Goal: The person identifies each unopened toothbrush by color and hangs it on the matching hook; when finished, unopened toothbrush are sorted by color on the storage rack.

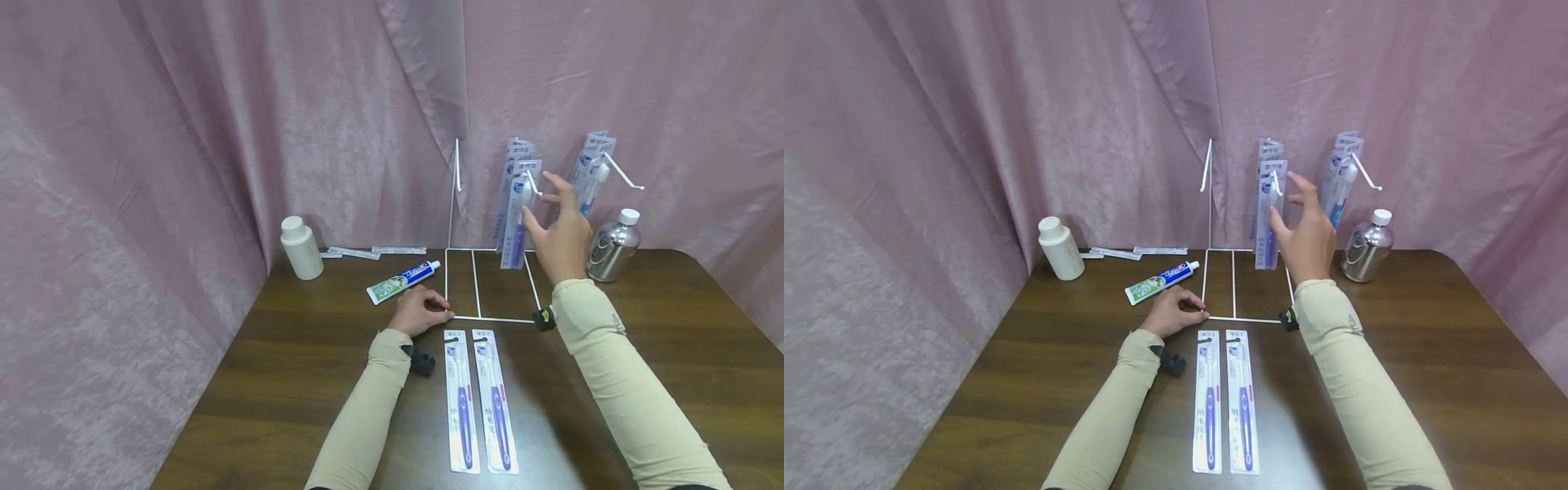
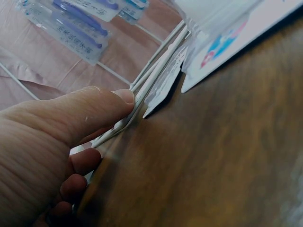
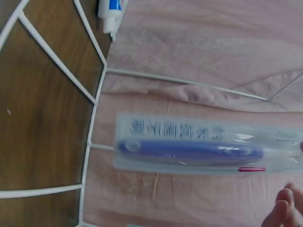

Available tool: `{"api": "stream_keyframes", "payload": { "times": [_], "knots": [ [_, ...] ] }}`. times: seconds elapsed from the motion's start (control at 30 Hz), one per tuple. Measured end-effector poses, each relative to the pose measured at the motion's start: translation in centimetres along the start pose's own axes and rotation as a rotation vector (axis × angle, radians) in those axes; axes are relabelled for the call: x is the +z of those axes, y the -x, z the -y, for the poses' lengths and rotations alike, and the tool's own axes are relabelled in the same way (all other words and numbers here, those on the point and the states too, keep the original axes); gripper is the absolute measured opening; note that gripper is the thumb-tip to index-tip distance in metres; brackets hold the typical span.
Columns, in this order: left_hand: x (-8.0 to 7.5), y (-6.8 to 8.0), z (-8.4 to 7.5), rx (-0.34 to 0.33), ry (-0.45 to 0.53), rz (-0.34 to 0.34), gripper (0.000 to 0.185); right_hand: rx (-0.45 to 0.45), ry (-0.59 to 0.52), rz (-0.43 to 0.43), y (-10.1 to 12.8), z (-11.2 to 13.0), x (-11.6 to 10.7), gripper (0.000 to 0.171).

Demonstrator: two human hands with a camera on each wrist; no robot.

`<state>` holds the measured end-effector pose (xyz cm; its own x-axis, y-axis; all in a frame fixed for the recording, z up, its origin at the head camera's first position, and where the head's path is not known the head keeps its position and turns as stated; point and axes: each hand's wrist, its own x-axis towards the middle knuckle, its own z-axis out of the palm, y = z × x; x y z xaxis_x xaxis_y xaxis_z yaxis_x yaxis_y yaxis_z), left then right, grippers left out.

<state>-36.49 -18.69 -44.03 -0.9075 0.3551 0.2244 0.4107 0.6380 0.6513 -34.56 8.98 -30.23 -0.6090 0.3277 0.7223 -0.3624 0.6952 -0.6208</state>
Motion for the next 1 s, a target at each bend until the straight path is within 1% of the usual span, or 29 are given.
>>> {"api": "stream_keyframes", "payload": {
  "times": [0.07,0.13,0.2,0.27,0.37,0.47,0.6,0.63,0.7,0.8,0.9,1.0],
  "knots": [
    [0.1,0.0,0.0,-0.008,0.004,0.004,0.019,0.027,-0.018,0.022,0.9,-0.3,-0.5,0.068],
    [0.2,0.0,0.1,-0.013,0.004,0.003,0.019,0.059,-0.030,0.061,2.3,-0.5,-1.1,0.071],
    [0.2,-0.1,0.2,-0.015,0.007,-0.003,0.018,0.086,-0.055,0.120,4.0,-1.0,-1.5,0.068],
    [0.3,-0.2,0.3,-0.007,0.006,-0.011,0.018,0.113,-0.077,0.190,6.0,-1.6,-1.8,0.061],
    [0.5,-0.4,0.3,0.005,0.013,-0.013,0.018,0.156,-0.123,0.322,9.1,-2.6,-2.1,0.049],
    [0.6,-0.5,0.3,0.013,0.018,-0.014,0.018,0.232,-0.186,0.478,11.9,-3.3,-2.3,0.040],
    [0.7,-0.4,0.2,0.018,0.017,-0.008,0.019,0.352,-0.270,0.705,14.6,-3.5,-2.8,0.032],
    [0.6,-0.4,0.1,0.020,0.017,-0.007,0.019,0.364,-0.283,0.760,15.0,-3.5,-2.8,0.030],
    [0.4,-0.3,0.0,0.018,0.023,-0.006,0.019,0.345,-0.276,0.863,15.7,-3.5,-2.9,0.029],
    [0.1,0.0,-0.2,0.007,0.018,-0.003,0.018,0.258,-0.263,0.982,16.4,-3.7,-3.1,0.034],
    [0.0,0.1,-0.2,-0.004,0.007,0.004,0.018,0.169,-0.238,1.028,16.7,-3.8,-3.1,0.047],
    [0.0,0.1,-0.2,-0.006,0.010,0.004,0.018,0.112,-0.184,1.013,16.8,-3.7,-3.0,0.053]
  ]
}}
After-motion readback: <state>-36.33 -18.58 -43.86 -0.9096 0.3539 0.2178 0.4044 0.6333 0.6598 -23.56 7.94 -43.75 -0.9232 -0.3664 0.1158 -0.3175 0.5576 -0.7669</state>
